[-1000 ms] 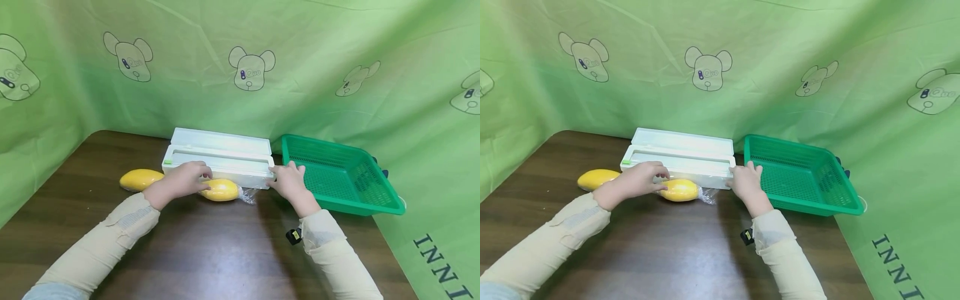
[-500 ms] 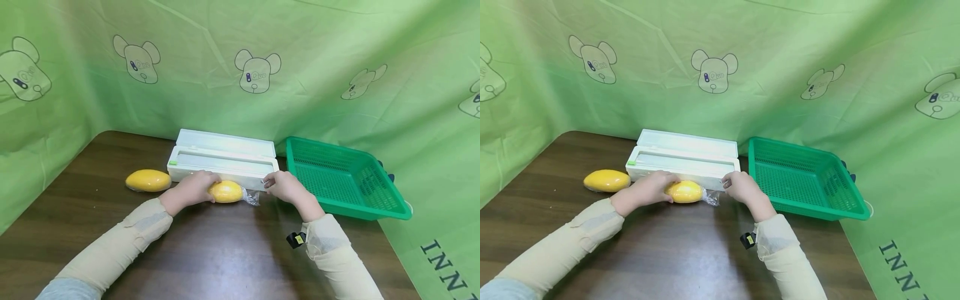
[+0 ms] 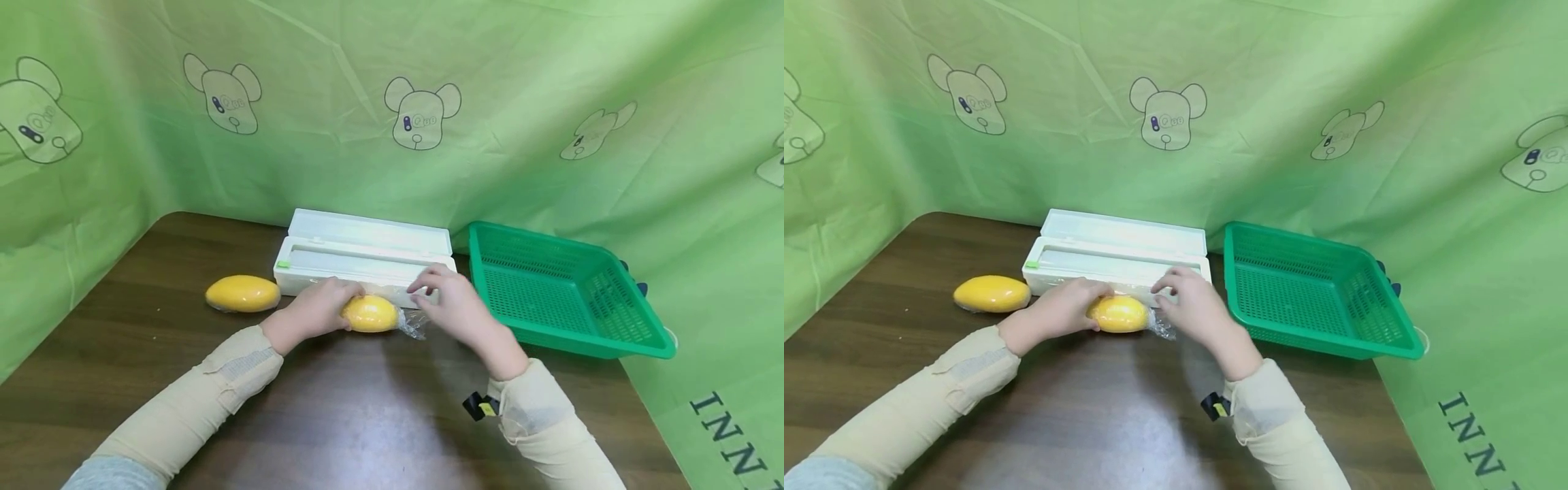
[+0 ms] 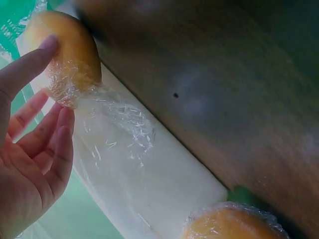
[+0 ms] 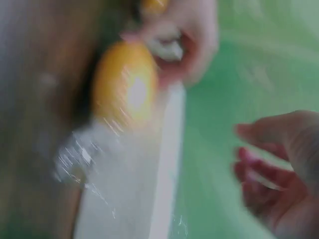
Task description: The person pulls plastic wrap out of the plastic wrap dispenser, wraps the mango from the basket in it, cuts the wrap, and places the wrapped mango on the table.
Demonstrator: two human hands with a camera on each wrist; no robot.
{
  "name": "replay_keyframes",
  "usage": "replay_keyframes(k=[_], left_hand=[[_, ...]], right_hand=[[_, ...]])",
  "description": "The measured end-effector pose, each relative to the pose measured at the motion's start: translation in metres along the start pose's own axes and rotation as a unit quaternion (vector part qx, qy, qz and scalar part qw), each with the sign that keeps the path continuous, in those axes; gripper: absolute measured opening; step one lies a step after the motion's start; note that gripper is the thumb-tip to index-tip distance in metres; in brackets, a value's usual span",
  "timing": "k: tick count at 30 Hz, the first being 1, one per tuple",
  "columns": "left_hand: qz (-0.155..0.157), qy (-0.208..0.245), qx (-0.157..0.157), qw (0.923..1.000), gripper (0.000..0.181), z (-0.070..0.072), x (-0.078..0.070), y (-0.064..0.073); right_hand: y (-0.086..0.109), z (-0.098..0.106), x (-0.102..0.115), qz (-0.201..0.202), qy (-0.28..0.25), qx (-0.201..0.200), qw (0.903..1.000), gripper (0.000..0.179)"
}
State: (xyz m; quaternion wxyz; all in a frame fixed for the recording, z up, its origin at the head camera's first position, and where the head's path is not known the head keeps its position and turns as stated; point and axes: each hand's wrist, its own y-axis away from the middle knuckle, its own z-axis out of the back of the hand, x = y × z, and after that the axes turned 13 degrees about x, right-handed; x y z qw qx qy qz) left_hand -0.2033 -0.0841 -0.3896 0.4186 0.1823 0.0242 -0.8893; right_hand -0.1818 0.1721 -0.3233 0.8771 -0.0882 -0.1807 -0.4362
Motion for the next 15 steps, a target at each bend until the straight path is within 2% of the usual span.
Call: replay_keyframes(k=[2, 4, 7, 10, 15], left_hand=[[-0.001, -0.007, -0.001, 1.0000, 0.062, 0.000, 0.000, 0.000], [-0.005, -0.015, -0.004, 0.9999, 0.066, -0.002, 0.000, 0.000], [-0.013, -0.029, -0.006, 0.9995, 0.069, -0.006, 0.000, 0.001], [-0.019, -0.039, -0.004, 0.9990, 0.070, -0.010, 0.000, 0.002], [-0.022, -0.053, -0.010, 0.9983, 0.067, -0.011, -0.001, 0.004]], right_hand=[[-0.006, -0.014, 0.006, 0.053, 0.023, -0.010, 0.9983, 0.013], [-0.013, -0.029, 0.007, 0.078, 0.049, 0.006, 0.9958, 0.021], [-0.023, -0.049, 0.003, 0.071, 0.073, 0.038, 0.9941, 0.045], [-0.030, -0.063, -0.005, 0.052, 0.067, 0.054, 0.9950, 0.067], [-0.034, -0.071, -0.012, 0.052, 0.043, 0.047, 0.9966, 0.083]])
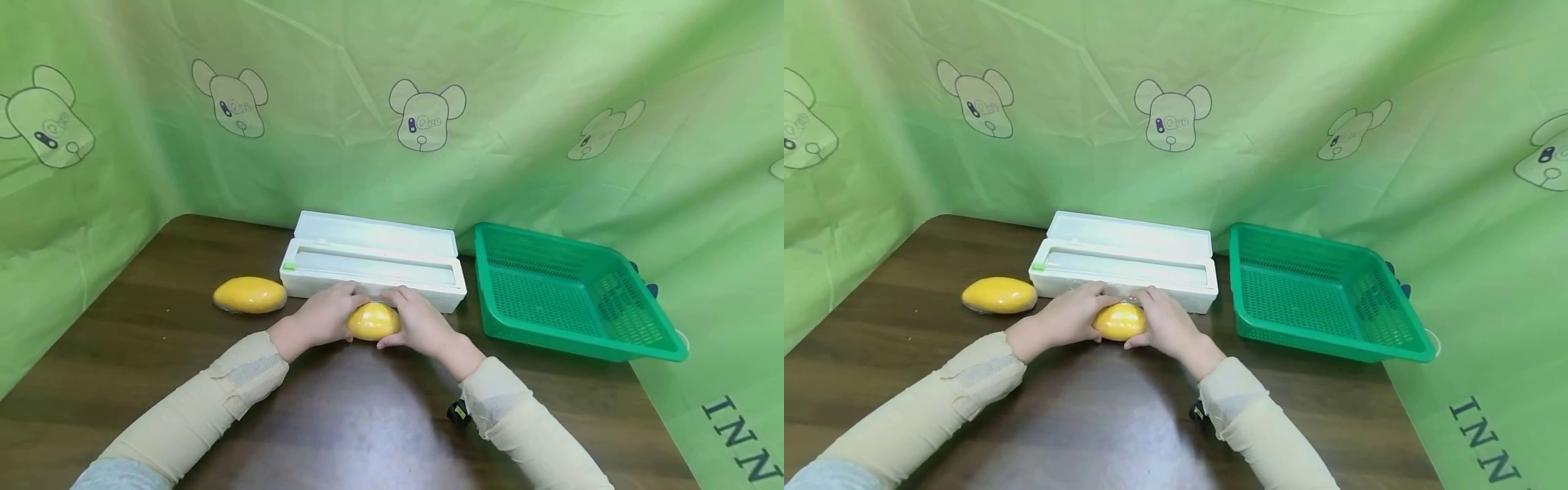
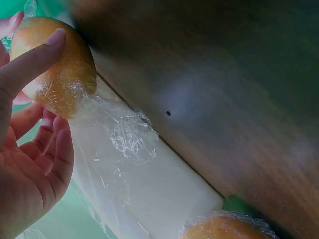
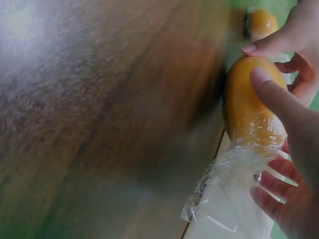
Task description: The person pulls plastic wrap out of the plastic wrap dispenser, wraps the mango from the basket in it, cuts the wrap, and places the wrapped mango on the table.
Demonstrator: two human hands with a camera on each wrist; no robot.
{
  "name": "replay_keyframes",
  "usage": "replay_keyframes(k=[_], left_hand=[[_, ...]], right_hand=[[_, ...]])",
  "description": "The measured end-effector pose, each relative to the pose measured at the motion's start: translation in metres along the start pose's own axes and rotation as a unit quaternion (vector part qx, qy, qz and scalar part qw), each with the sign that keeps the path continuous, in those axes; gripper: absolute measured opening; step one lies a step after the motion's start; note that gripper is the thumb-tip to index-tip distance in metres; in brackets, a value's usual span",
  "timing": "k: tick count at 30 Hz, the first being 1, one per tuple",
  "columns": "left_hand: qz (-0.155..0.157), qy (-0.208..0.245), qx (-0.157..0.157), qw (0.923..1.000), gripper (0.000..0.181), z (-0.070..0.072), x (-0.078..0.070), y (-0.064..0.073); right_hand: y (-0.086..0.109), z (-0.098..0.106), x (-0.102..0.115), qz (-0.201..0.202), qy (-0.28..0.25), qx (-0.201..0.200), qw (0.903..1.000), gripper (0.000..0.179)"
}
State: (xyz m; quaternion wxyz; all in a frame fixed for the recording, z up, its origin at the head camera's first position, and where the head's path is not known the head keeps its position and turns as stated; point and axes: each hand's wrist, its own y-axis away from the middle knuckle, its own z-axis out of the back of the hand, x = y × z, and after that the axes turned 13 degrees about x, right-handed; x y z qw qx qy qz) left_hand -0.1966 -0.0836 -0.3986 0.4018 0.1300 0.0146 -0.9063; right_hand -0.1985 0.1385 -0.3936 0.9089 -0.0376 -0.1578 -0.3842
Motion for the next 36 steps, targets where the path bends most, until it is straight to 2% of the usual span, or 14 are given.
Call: replay_keyframes(k=[5, 9, 18, 22, 27, 30, 32, 34, 36], left_hand=[[0.004, 0.014, 0.006, 0.9999, 0.070, 0.004, -0.002, -0.003], [0.013, 0.022, 0.016, 0.9995, 0.074, 0.009, -0.003, -0.004], [0.047, 0.034, 0.058, 0.9966, 0.063, 0.012, -0.007, -0.007], [0.049, 0.030, 0.050, 0.9971, 0.064, 0.016, -0.010, -0.005], [0.051, 0.066, 0.039, 0.9958, 0.061, 0.022, -0.010, -0.005], [0.052, 0.121, 0.043, 0.9903, 0.060, 0.025, -0.007, -0.003], [0.052, 0.156, 0.041, 0.9855, 0.061, 0.027, -0.004, -0.002], [0.044, 0.191, 0.031, 0.9801, 0.062, 0.030, -0.002, 0.001], [0.027, 0.230, 0.015, 0.9726, 0.063, 0.033, -0.001, 0.004]], right_hand=[[0.000, -0.001, -0.005, -0.004, 0.003, -0.008, 1.0000, 0.086], [-0.003, -0.004, -0.006, -0.021, -0.005, 0.008, 0.9997, 0.086], [-0.003, -0.004, 0.003, -0.086, -0.001, 0.055, 0.9948, 0.062], [-0.002, 0.003, 0.004, -0.100, -0.049, 0.073, 0.9911, 0.063], [0.000, 0.011, -0.001, -0.063, -0.150, 0.078, 0.9836, 0.061], [0.002, 0.015, -0.006, -0.046, -0.203, 0.074, 0.9754, 0.060], [0.004, 0.016, -0.009, -0.038, -0.248, 0.070, 0.9655, 0.060], [0.006, 0.017, -0.012, -0.027, -0.313, 0.067, 0.9472, 0.061], [0.009, 0.019, -0.014, -0.013, -0.384, 0.067, 0.9207, 0.063]])
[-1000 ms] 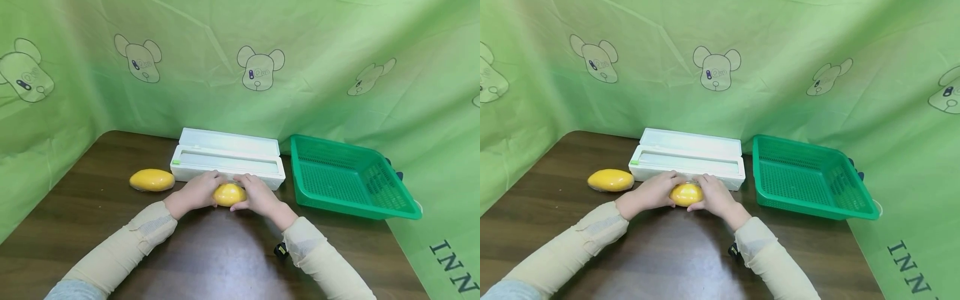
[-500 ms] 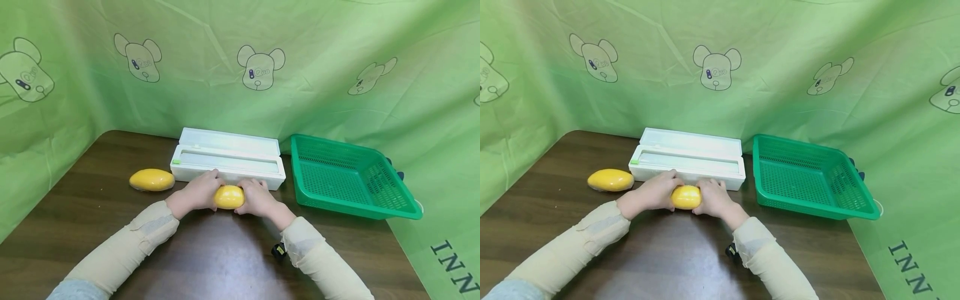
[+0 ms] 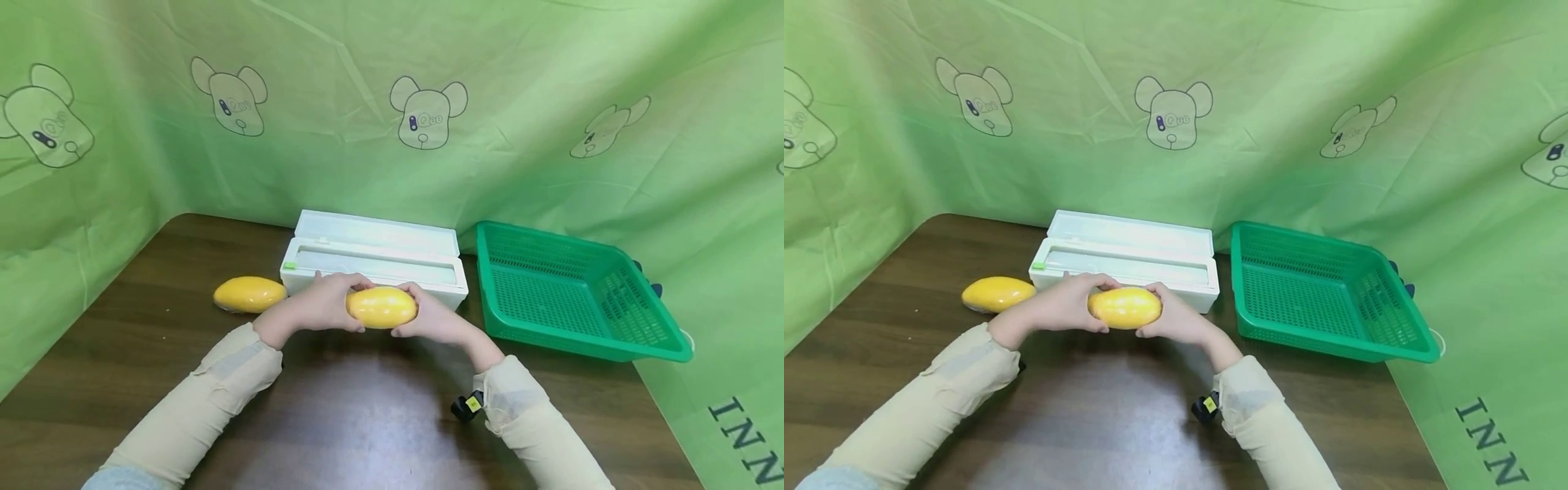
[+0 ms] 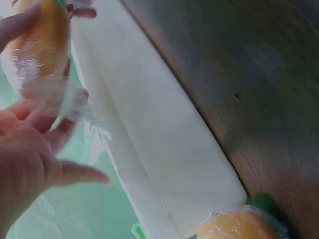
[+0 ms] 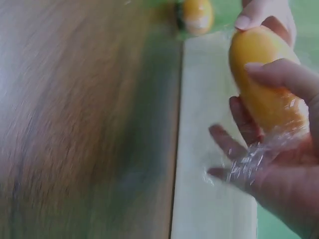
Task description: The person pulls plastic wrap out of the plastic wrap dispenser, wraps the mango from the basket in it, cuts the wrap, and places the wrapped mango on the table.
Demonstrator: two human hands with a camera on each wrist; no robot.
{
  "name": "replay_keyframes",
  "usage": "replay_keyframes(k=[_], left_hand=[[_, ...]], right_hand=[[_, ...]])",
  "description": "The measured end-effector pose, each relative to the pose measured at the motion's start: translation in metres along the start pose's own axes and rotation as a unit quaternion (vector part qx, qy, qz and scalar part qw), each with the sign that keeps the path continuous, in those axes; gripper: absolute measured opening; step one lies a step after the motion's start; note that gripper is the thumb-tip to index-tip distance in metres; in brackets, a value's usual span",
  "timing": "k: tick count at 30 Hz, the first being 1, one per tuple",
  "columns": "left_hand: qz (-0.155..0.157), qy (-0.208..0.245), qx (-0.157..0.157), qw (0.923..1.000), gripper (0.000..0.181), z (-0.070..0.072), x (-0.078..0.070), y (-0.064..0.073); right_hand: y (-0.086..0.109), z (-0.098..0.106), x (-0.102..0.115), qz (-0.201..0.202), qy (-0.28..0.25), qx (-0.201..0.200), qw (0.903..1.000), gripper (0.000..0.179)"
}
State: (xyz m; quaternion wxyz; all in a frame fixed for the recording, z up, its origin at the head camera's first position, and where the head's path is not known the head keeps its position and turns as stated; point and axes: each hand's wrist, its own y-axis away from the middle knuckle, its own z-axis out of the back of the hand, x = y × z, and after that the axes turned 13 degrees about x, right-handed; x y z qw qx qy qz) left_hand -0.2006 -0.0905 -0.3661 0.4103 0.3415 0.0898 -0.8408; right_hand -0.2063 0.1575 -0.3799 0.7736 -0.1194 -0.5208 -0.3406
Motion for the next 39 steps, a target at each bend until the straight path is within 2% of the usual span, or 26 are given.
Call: replay_keyframes(k=[3, 5, 8, 11, 13, 15, 16, 19, 23, 24, 26, 27, 28, 30, 31, 32, 34, 35, 37, 39], left_hand=[[-0.039, 0.096, -0.014, 0.9946, 0.064, 0.003, -0.001, 0.003], [-0.066, 0.169, -0.024, 0.9831, 0.064, 0.002, -0.002, 0.004], [-0.102, 0.277, -0.041, 0.9546, 0.067, 0.000, -0.005, 0.003], [-0.130, 0.363, -0.059, 0.9210, 0.070, -0.007, -0.007, -0.001], [-0.139, 0.406, -0.072, 0.9003, 0.072, -0.012, -0.010, -0.004], [-0.145, 0.450, -0.074, 0.8779, 0.073, -0.017, -0.012, -0.007], [-0.146, 0.473, -0.073, 0.8658, 0.073, -0.019, -0.014, -0.008], [-0.144, 0.539, -0.063, 0.8272, 0.069, -0.027, -0.019, -0.012], [-0.131, 0.611, -0.072, 0.7774, 0.051, -0.037, -0.030, -0.016], [-0.126, 0.630, -0.082, 0.7616, 0.046, -0.038, -0.033, -0.018], [-0.116, 0.671, -0.110, 0.7241, 0.043, -0.040, -0.041, -0.022], [-0.112, 0.691, -0.129, 0.7022, 0.044, -0.040, -0.046, -0.025], [-0.109, 0.712, -0.152, 0.6771, 0.045, -0.041, -0.049, -0.027], [-0.104, 0.745, -0.202, 0.6270, 0.039, -0.042, -0.057, -0.032], [-0.105, 0.756, -0.225, 0.6061, 0.033, -0.043, -0.060, -0.034], [-0.108, 0.763, -0.246, 0.5885, 0.028, -0.043, -0.063, -0.036], [-0.115, 0.770, -0.278, 0.5624, 0.019, -0.042, -0.066, -0.039], [-0.119, 0.773, -0.287, 0.5532, 0.015, -0.042, -0.067, -0.040], [-0.130, 0.780, -0.290, 0.5381, 0.016, -0.042, -0.067, -0.040], [-0.136, 0.789, -0.288, 0.5244, 0.017, -0.041, -0.066, -0.040]], right_hand=[[0.005, 0.003, 0.001, 0.022, -0.106, 0.013, 0.9940, 0.064], [0.008, 0.003, 0.006, 0.034, -0.161, 0.013, 0.9863, 0.060], [0.007, -0.001, 0.015, 0.054, -0.214, -0.023, 0.9751, 0.048], [0.000, -0.011, 0.025, 0.066, -0.247, -0.116, 0.9598, 0.043], [-0.007, -0.019, 0.031, 0.068, -0.276, -0.198, 0.9381, 0.040], [-0.014, -0.026, 0.036, 0.077, -0.305, -0.282, 0.9065, 0.036], [-0.017, -0.029, 0.038, 0.085, -0.324, -0.316, 0.8877, 0.034], [-0.026, -0.033, 0.045, 0.120, -0.398, -0.396, 0.8187, 0.033], [-0.033, -0.037, 0.055, 0.169, -0.492, -0.451, 0.7252, 0.033], [-0.035, -0.037, 0.057, 0.183, -0.511, -0.456, 0.7051, 0.032], [-0.037, -0.038, 0.061, 0.204, -0.539, -0.454, 0.6795, 0.031], [-0.037, -0.038, 0.062, 0.212, -0.550, -0.449, 0.6722, 0.031], [-0.038, -0.039, 0.063, 0.218, -0.559, -0.439, 0.6686, 0.030], [-0.038, -0.039, 0.064, 0.221, -0.578, -0.416, 0.6666, 0.028], [-0.038, -0.040, 0.064, 0.218, -0.585, -0.407, 0.6668, 0.026], [-0.038, -0.040, 0.064, 0.214, -0.593, -0.402, 0.6639, 0.024], [-0.038, -0.040, 0.062, 0.210, -0.610, -0.395, 0.6537, 0.022], [-0.038, -0.040, 0.061, 0.210, -0.621, -0.390, 0.6470, 0.022], [-0.037, -0.040, 0.060, 0.216, -0.644, -0.376, 0.6308, 0.023], [-0.036, -0.039, 0.058, 0.229, -0.660, -0.351, 0.6228, 0.024]])
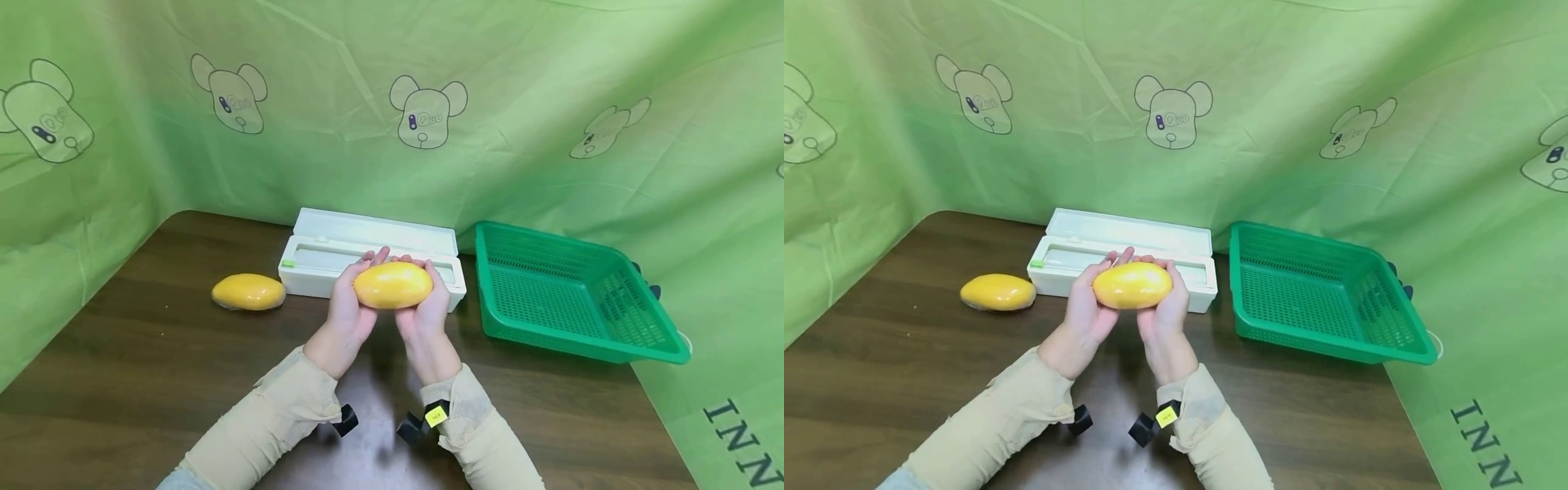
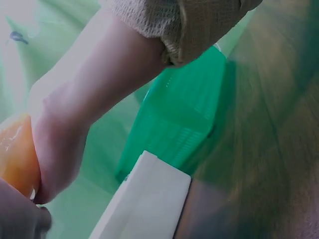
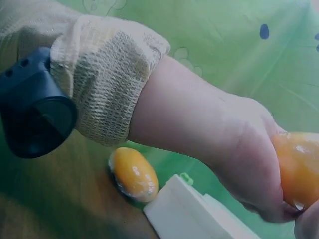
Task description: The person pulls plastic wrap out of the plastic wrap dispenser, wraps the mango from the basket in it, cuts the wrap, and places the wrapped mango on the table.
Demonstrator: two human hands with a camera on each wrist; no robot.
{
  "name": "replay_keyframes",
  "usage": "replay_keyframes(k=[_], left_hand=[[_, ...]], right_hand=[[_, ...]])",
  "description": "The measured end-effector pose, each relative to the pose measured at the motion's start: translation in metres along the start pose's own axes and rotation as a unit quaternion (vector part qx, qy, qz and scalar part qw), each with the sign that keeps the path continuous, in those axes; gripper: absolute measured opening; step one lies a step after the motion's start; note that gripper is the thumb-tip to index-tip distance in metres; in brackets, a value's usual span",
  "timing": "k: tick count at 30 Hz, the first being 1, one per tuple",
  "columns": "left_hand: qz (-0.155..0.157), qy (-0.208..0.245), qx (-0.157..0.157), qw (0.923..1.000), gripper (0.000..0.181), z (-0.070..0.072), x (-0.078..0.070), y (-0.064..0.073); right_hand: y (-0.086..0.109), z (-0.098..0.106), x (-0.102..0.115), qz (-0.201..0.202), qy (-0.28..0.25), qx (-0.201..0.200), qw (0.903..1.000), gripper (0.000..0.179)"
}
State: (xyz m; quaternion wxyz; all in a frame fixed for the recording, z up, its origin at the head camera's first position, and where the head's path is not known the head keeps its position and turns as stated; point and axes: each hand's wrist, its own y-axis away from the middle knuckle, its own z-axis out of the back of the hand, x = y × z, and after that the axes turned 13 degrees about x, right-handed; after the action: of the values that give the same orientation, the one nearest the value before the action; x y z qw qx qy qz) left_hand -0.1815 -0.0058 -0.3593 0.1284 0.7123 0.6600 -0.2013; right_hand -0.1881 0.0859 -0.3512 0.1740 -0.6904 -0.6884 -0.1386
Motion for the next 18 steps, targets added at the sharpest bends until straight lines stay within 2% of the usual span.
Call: replay_keyframes(k=[4, 7, 10, 12, 15, 18], left_hand=[[0.004, 0.026, -0.013, 0.9996, 0.021, 0.0018, -0.0018, -0.0006], [0.004, 0.024, -0.026, 0.9994, 0.033, 0.0017, -0.0053, -0.0011], [0.011, 0.016, -0.026, 0.9995, 0.048, 0.0037, -0.0066, -0.0012], [0.023, 0.014, -0.018, 0.9995, 0.054, 0.0057, -0.0068, -0.0007], [0.043, 0.019, 0.012, 0.9988, 0.056, 0.0074, -0.0070, -0.0003], [0.053, 0.017, 0.039, 0.9977, 0.056, 0.0075, -0.0077, 0.0001]], right_hand=[[0.0021, 0.0055, 0.0026, -0.021, -0.036, 0.055, 0.9976, 0.024], [0.0047, 0.0062, 0.0028, -0.026, -0.048, 0.088, 0.9946, 0.025], [0.0080, 0.0078, 0.0031, -0.030, -0.060, 0.108, 0.9920, 0.015], [0.0095, 0.0089, 0.0034, -0.035, -0.064, 0.112, 0.9910, 0.012], [0.0097, 0.0091, 0.0047, -0.044, -0.062, 0.111, 0.9909, 0.021], [0.0090, 0.0072, 0.0060, -0.049, -0.056, 0.103, 0.9920, 0.022]])
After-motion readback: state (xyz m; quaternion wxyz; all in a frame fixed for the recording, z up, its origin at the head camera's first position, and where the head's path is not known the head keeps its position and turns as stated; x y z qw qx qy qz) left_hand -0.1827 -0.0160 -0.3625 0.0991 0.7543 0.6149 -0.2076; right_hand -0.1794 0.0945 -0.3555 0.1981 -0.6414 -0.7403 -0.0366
